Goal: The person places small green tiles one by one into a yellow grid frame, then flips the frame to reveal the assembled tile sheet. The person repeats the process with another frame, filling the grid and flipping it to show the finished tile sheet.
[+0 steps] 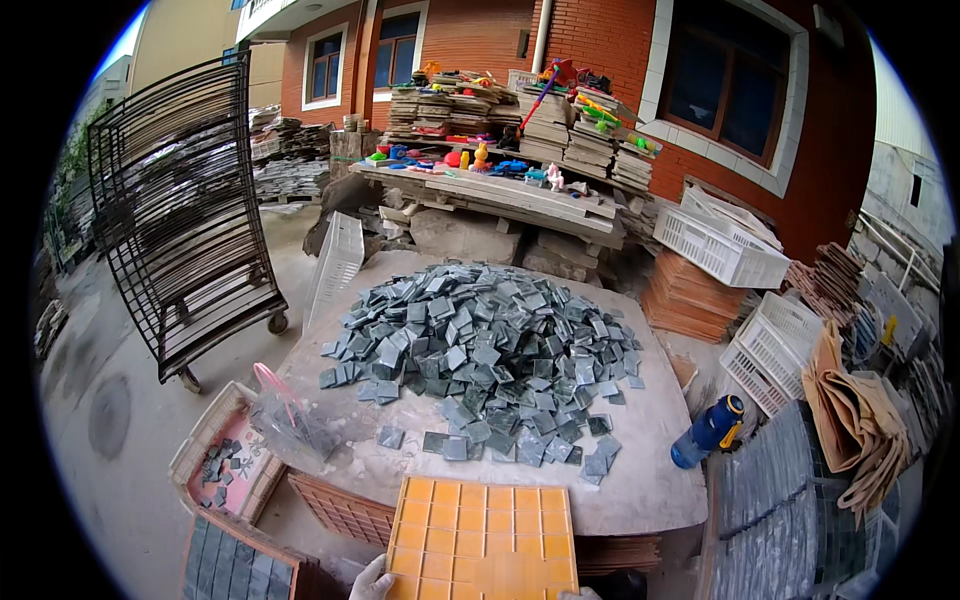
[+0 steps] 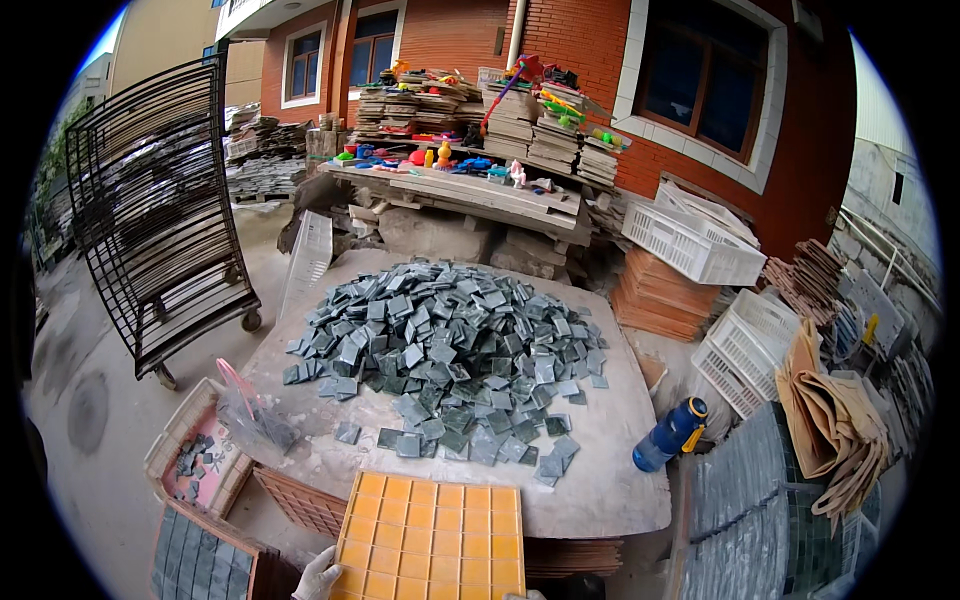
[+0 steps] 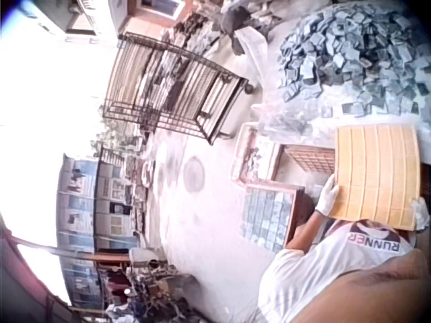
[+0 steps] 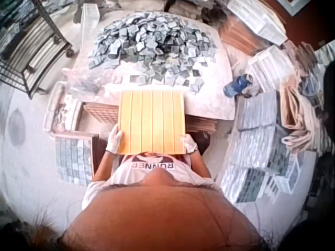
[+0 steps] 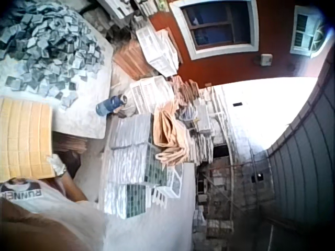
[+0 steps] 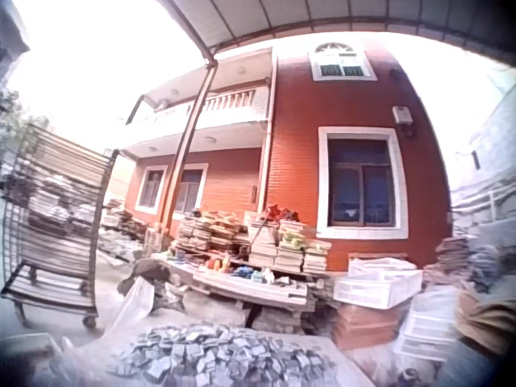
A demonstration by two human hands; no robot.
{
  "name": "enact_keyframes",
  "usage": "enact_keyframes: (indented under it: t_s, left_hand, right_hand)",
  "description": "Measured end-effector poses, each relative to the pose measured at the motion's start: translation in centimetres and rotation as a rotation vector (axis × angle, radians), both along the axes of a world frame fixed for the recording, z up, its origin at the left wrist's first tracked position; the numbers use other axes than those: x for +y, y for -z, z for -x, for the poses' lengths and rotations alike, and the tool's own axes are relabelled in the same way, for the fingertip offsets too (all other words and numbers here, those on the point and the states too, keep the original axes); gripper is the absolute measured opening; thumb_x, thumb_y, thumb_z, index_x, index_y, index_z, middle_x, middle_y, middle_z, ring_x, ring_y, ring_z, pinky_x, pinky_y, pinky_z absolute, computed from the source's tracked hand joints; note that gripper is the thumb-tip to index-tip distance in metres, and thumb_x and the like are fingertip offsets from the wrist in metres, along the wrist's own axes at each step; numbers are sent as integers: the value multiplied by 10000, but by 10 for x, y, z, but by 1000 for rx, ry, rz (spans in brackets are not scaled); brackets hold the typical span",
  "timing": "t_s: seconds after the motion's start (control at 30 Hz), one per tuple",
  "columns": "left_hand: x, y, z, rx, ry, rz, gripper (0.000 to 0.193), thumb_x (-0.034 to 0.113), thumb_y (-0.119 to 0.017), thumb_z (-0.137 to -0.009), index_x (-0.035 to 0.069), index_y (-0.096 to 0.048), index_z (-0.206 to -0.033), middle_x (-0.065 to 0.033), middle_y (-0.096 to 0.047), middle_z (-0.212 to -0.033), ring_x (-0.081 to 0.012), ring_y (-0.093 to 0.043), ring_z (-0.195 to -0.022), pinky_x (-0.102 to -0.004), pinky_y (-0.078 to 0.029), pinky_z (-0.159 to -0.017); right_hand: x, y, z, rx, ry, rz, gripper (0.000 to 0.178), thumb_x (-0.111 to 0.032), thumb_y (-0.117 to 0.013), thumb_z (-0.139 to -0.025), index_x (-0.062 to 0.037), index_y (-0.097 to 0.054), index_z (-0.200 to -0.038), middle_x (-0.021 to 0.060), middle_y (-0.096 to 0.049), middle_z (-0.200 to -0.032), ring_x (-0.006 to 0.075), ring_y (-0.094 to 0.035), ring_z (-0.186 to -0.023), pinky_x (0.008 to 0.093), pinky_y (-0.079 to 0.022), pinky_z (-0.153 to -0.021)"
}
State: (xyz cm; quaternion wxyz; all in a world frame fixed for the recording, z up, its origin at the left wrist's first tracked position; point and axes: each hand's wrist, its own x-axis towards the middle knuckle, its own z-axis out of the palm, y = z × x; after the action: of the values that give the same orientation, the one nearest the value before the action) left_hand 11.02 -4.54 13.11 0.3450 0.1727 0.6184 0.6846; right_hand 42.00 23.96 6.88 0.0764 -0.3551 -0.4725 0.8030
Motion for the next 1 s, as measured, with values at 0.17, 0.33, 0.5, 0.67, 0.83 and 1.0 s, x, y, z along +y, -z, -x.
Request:
enact_keyframes:
  t_s: [0.17, 0.33, 0.5, 0.67, 0.83, 1.0]
  left_hand:
    - [20, 18, 9, 196, -12, 58, 446, 31, -449, -877, -24, -426, -1319, -104, -513, -1274, -185, -479, -1157, -292, -387, -983]
    - [50, 50, 35, 489, -47, 232, 396, 59, -462, -887, -30, -471, -1272, -142, -572, -1196, -209, -530, -1101, -309, -413, -951]
    - [79, -74, 87, 799, 132, 703, 471, 417, -586, -836, 65, -592, -1149, -191, -624, -1061, -353, -604, -957, -411, -488, -800]
    - [205, -77, 220, 1196, -140, 365, 461, 297, -625, -820, 69, -540, -1211, -196, -562, -1184, -356, -550, -1074, -401, -462, -886]
    - [288, -63, 365, 1135, -395, 596, 592, 350, -587, -844, 29, -428, -1315, -200, -468, -1323, -344, -465, -1206, -384, -387, -997]
    - [313, -69, 421, 795, -329, 806, 683, 495, -499, -871, 46, -370, -1370, -215, -437, -1353, -369, -402, -1260, -408, -355, -1022]
  right_hand:
    - [8, 9, -2, -76, 23, 76, 189, -125, -580, -860, 7, -618, -990, 50, -640, -869, 150, -628, -752, 260, -531, -633]
    - [39, 24, 33, -221, 11, -99, 240, -136, -567, -873, 14, -610, -1055, 34, -621, -855, 124, -601, -719, 246, -509, -605]
    - [40, -24, 38, -478, -163, -364, 365, -322, -559, -882, -15, -632, -1065, 26, -567, -606, 144, -536, -463, 302, -414, -385]
    - [80, -71, 74, -837, -596, -680, 522, -489, -481, -881, -1, -666, -876, 160, -603, -631, 270, -595, -515, 396, -479, -498]
    - [124, -91, 84, -624, 16, -1479, 522, -308, -649, -810, -52, -515, -1244, 217, -563, -1165, 399, -547, -1026, 457, -448, -881]
    - [175, -65, 138, -755, 132, -1770, 646, -374, -649, -798, -60, -429, -1318, 191, -459, -1301, 382, -437, -1179, 469, -360, -991]
